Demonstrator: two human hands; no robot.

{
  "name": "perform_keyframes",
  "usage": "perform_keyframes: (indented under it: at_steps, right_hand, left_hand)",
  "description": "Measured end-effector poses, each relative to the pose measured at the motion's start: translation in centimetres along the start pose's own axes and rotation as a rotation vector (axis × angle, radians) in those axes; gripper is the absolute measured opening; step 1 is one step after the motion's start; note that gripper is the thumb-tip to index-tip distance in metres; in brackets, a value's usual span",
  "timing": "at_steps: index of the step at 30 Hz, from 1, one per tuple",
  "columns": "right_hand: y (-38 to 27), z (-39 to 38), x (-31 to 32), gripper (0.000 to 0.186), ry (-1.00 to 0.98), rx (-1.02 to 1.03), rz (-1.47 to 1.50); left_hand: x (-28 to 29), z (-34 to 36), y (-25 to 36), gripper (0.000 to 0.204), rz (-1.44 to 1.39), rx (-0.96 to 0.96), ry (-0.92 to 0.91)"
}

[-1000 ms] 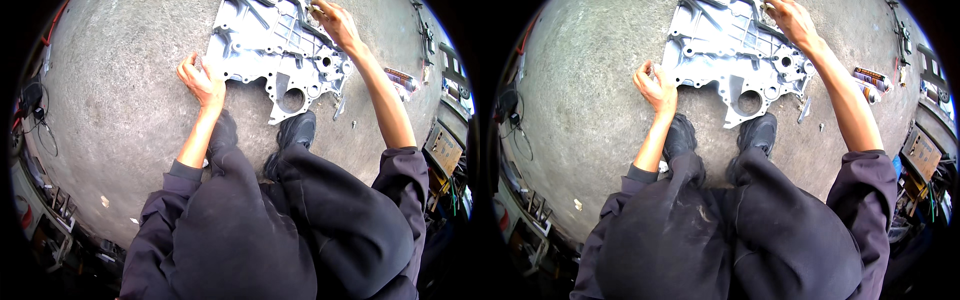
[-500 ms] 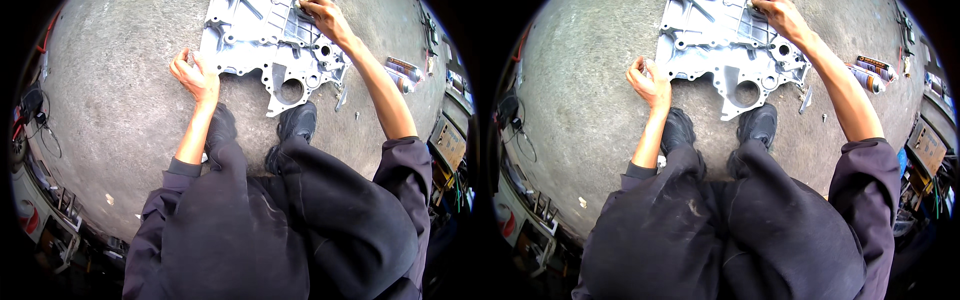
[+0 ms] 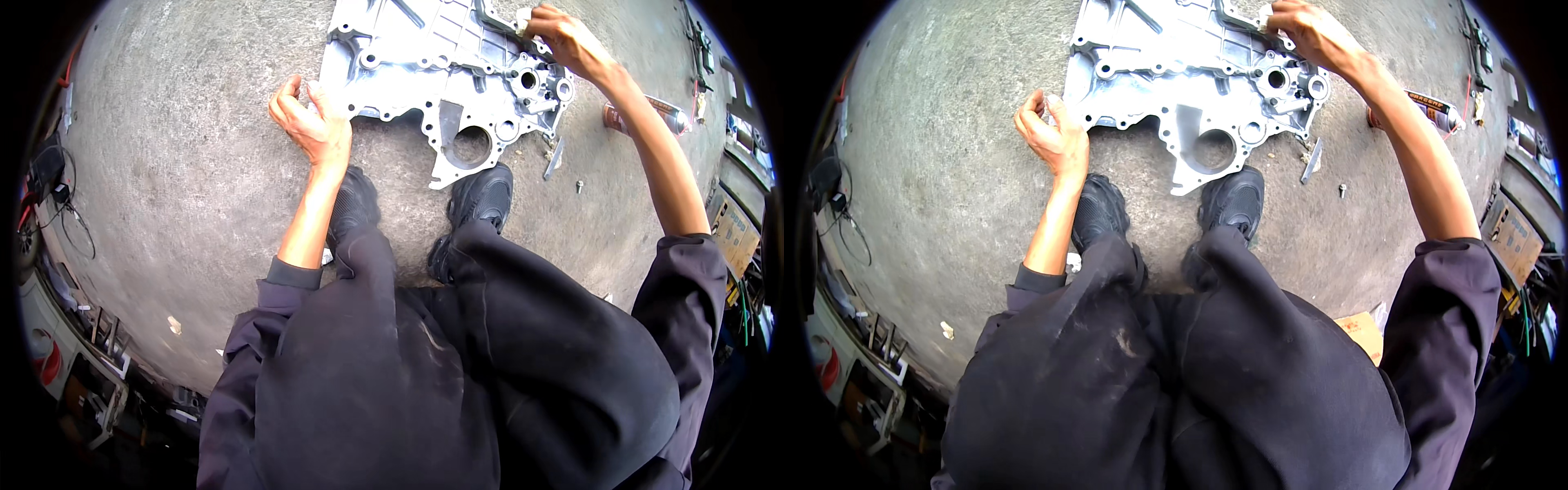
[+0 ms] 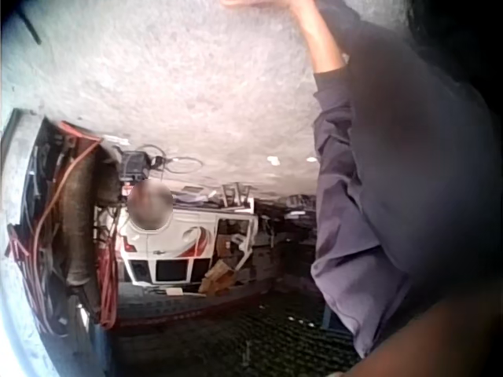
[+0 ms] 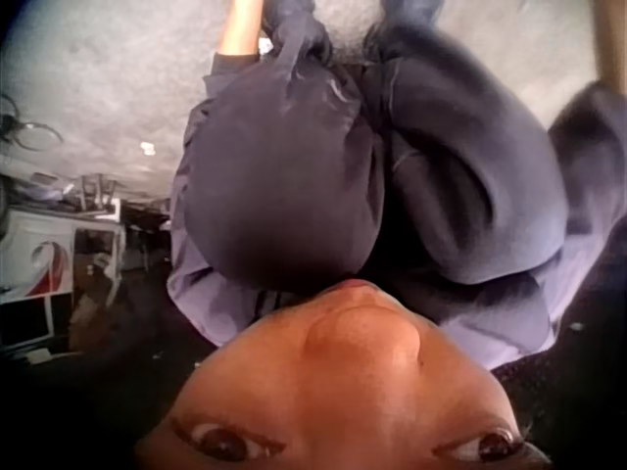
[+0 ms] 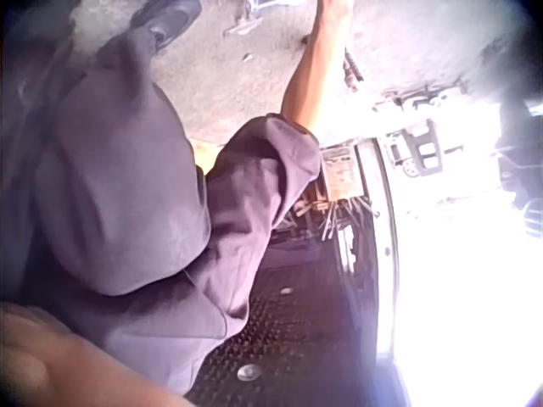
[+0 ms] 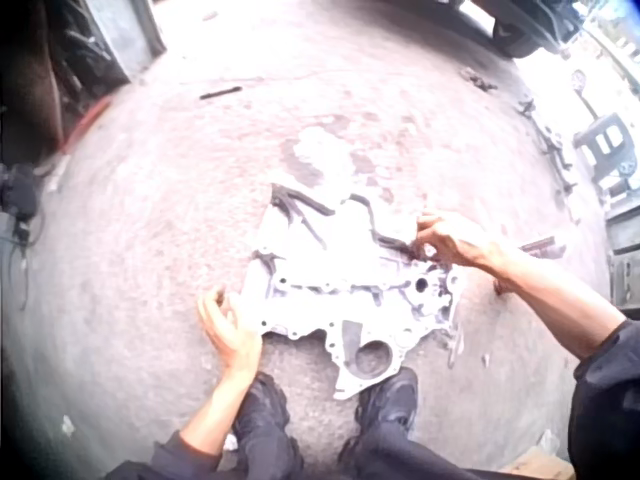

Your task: The person applies sealant from a tube onto the mating surfaces of a metal engine timing cover while working on the ground.

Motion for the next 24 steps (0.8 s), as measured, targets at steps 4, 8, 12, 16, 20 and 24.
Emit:
perform_keyframes:
  at_steps: [4, 8, 12, 16, 20, 24]
  right_hand:
    - [1.2, -0.1, 3.2, 0.020, 0.468, -0.193, 0.222]
    - [-0.3, 1.7, 4.0, 0.028, 0.532, -0.013, 0.265]
    - [-1.0, 3.3, 0.3, 0.015, 0.277, -0.016, 0.254]
    - [-0.7, 1.4, -0.1, 0.016, 0.250, 0.074, 0.215]
    - [1.9, -1.0, -0.2, 0.018, 0.179, 0.045, 0.177]
    - [1.8, -3.7, -0.6, 0.021, 0.121, 0.099, 0.125]
  left_hand:
    - [-0.2, -0.2, -0.2, 0.030, -0.020, 0.027, 0.005]
    - [-0.1, -0.3, -0.3, 0.030, -0.080, 0.084, -0.010]
    - [-0.2, -0.4, -0.5, 0.031, -0.074, 0.085, -0.011]
    - [-0.2, -0.3, -0.3, 0.031, -0.049, 0.074, -0.020]
    - [-0.4, -0.4, -0.4, 0.031, -0.025, 0.067, -0.025]
    - [-0.1, -0.5, -0.6, 0.030, 0.005, 0.055, -0.013]
Point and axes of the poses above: each hand's wrist, its own z-axis towards the middle knuckle, its own x-axis out of the back of the hand, y = z × x, the point moved 9 cm from there along z, towards the middle knuckle, and after that the axes turned 12 degrees about -x, right-handed, at the moved point
